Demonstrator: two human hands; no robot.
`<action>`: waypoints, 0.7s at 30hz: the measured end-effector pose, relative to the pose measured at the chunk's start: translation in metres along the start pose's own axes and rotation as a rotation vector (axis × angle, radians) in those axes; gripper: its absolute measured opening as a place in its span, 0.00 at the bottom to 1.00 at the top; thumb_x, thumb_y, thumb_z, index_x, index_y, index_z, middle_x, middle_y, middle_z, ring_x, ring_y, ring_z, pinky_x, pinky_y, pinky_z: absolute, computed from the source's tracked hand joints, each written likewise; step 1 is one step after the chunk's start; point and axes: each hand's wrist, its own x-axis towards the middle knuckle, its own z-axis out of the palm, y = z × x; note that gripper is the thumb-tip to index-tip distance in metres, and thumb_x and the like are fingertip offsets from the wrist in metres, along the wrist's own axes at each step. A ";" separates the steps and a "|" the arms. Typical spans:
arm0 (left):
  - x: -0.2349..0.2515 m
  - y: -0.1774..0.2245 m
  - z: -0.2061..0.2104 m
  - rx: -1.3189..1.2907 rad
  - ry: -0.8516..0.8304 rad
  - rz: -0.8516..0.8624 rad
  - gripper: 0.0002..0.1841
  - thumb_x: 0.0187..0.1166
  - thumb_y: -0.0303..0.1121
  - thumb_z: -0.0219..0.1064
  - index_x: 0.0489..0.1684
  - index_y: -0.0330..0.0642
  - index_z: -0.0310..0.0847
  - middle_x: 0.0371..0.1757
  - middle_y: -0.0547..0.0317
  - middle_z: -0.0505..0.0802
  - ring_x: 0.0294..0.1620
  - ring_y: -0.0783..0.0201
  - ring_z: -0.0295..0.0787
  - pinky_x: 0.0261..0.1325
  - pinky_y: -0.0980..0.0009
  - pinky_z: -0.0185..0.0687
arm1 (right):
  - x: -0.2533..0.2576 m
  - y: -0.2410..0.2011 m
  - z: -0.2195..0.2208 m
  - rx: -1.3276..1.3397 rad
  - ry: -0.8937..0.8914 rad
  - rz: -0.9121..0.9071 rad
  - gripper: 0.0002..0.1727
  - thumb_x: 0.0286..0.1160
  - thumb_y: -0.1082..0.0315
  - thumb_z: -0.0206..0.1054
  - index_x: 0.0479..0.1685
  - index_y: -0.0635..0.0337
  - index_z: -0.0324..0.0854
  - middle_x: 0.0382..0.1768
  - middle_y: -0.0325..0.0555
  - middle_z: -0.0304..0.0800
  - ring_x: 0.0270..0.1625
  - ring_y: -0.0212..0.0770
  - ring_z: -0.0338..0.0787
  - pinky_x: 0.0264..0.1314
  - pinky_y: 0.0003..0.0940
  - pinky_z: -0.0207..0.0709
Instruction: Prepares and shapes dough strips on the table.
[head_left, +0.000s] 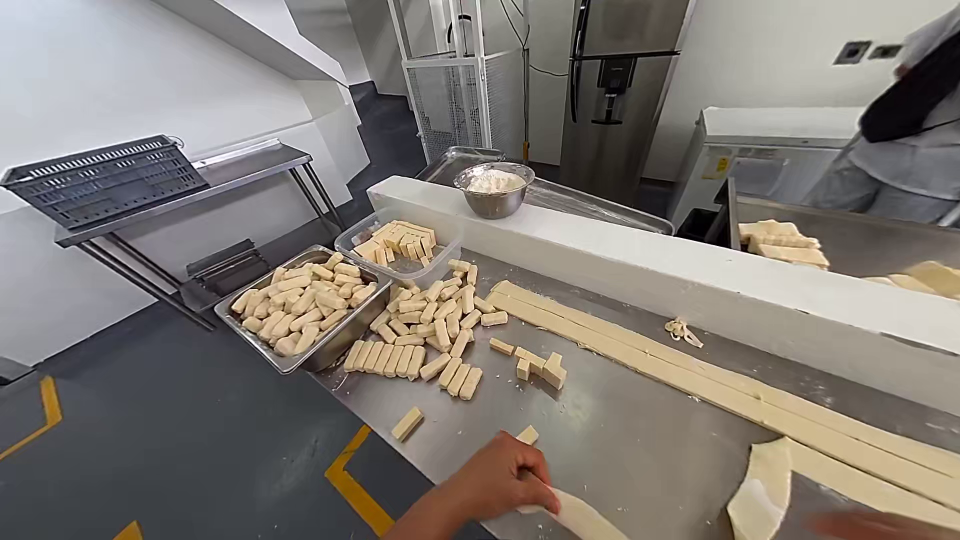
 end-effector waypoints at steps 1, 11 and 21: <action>0.008 0.008 0.013 0.024 -0.026 0.069 0.17 0.77 0.38 0.72 0.30 0.27 0.88 0.25 0.49 0.88 0.27 0.64 0.81 0.36 0.63 0.76 | 0.036 0.013 0.035 0.149 0.014 -0.137 0.37 0.70 0.65 0.78 0.76 0.78 0.73 0.72 0.75 0.80 0.76 0.71 0.80 0.79 0.68 0.70; 0.032 -0.021 0.027 0.214 0.511 -0.422 0.23 0.74 0.39 0.77 0.64 0.36 0.87 0.62 0.38 0.88 0.66 0.42 0.83 0.74 0.50 0.76 | 0.197 -0.023 0.128 0.847 -0.072 -0.169 0.06 0.81 0.68 0.64 0.39 0.59 0.83 0.33 0.34 0.86 0.36 0.26 0.85 0.43 0.28 0.80; -0.019 -0.007 0.034 -0.690 0.426 -0.344 0.14 0.70 0.20 0.70 0.55 0.30 0.84 0.62 0.52 0.90 0.53 0.66 0.91 0.59 0.67 0.87 | 0.210 -0.044 0.146 1.013 0.014 0.068 0.05 0.79 0.74 0.66 0.47 0.62 0.84 0.29 0.37 0.90 0.31 0.29 0.88 0.39 0.28 0.82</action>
